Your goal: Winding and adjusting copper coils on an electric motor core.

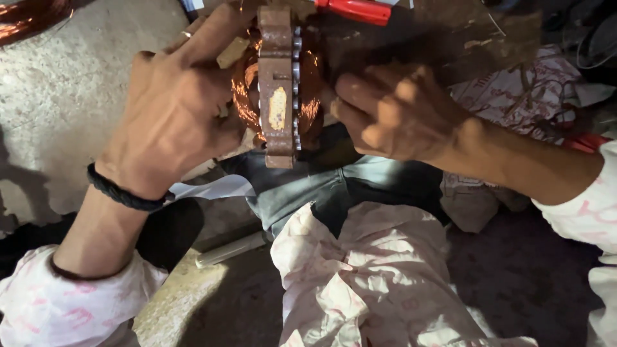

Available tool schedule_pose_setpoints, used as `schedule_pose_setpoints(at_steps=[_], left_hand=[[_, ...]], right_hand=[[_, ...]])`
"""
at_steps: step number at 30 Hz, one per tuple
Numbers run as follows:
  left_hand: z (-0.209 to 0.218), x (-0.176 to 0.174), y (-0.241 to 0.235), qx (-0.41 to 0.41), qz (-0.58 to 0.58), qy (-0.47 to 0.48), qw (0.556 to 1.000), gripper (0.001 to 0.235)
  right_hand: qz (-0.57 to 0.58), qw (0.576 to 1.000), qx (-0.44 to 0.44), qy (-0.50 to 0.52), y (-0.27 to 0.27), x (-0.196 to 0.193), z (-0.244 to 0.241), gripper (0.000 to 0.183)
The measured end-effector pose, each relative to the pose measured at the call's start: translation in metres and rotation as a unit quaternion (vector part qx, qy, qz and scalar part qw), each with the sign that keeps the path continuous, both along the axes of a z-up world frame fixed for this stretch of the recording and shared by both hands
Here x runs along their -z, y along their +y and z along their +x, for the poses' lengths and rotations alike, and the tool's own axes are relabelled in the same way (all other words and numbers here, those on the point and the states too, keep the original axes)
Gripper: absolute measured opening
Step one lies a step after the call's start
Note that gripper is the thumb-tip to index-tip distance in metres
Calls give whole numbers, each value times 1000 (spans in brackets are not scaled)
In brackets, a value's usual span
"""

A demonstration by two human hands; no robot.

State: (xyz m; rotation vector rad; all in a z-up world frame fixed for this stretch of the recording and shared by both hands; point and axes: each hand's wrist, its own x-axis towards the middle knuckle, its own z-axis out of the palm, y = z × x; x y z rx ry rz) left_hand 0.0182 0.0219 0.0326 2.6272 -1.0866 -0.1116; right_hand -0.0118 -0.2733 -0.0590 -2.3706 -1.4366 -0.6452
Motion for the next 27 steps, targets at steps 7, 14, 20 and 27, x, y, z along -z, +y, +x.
schedule_pose_setpoints(at_steps=[7, 14, 20, 27], left_hand=[[-3, -8, -3, 8, 31, 6, 999, 18], [-4, -13, -5, -2, 55, 31, 998, 16], [-4, -11, -5, 4, 46, 27, 999, 18], [1, -12, -6, -7, 58, 73, 996, 15]], right_hand=[[-52, 994, 2, 100, -9, -7, -1, 40], [271, 899, 88, 332, 6, -35, -12, 48], [307, 874, 73, 370, 26, -36, 6, 72], [252, 866, 58, 428, 29, -46, 19, 59]])
